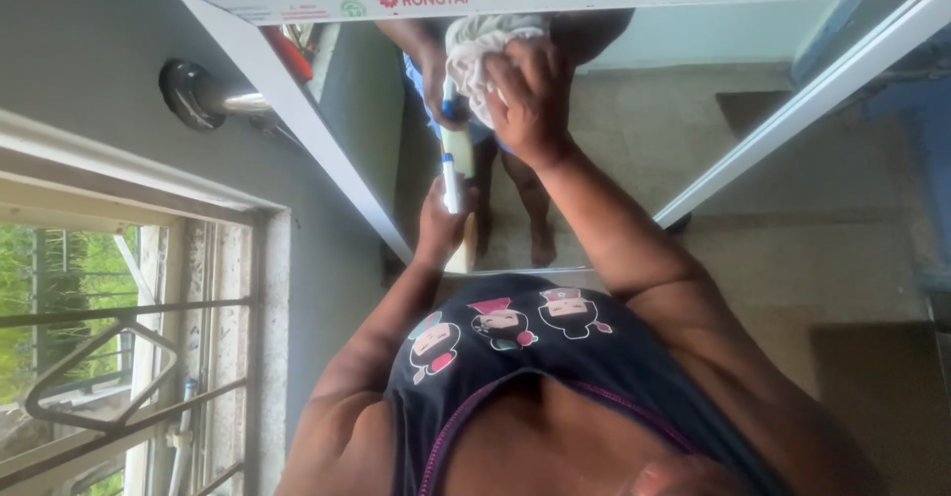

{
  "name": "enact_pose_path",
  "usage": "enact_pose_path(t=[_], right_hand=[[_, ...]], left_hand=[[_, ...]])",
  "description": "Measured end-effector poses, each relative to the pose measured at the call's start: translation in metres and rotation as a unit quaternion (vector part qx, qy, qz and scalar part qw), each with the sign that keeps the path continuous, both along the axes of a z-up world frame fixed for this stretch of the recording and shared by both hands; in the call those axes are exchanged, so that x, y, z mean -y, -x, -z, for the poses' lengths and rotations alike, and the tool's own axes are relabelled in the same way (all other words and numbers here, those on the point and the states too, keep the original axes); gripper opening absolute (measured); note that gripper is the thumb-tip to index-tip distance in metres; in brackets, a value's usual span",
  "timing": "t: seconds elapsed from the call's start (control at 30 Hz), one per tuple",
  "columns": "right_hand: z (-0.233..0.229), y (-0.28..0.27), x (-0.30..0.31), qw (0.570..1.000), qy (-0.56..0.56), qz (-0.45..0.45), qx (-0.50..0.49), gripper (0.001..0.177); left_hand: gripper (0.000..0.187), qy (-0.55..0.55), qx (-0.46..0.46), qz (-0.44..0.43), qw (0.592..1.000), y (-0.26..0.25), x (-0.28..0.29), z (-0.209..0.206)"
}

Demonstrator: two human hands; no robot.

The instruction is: Spraying a cleaning agent onto a mirror and wiping it clean with a cloth.

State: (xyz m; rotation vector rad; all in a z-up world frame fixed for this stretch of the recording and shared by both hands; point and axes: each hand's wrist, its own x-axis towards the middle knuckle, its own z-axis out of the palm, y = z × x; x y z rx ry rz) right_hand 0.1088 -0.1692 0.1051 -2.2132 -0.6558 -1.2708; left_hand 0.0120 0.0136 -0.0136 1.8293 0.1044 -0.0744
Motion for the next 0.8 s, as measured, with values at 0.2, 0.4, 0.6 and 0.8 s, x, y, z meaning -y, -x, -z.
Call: enact_pose_path(t=[0.2, 0.4, 0.6, 0.8], right_hand=[[0.032, 0.014, 0.001, 0.999, 0.016, 0.006, -0.043, 0.029], [0.08, 0.028, 0.007, 0.997, 0.044, 0.003, -0.071, 0.024], [0.116, 0.04, 0.01, 0.993, 0.058, -0.034, -0.099, 0.021], [0.141, 0.054, 0.018, 0.985, 0.104, -0.018, -0.138, 0.02]], left_hand=[[0.044, -0.052, 0.009, 0.001, 0.999, -0.004, 0.0, -0.008], [0.041, 0.009, 0.025, 0.013, 1.0, -0.006, 0.002, 0.0], [0.039, -0.005, 0.016, 0.025, 1.0, -0.004, 0.005, -0.009], [0.039, -0.029, 0.054, 0.012, 0.998, -0.001, 0.004, -0.008]])
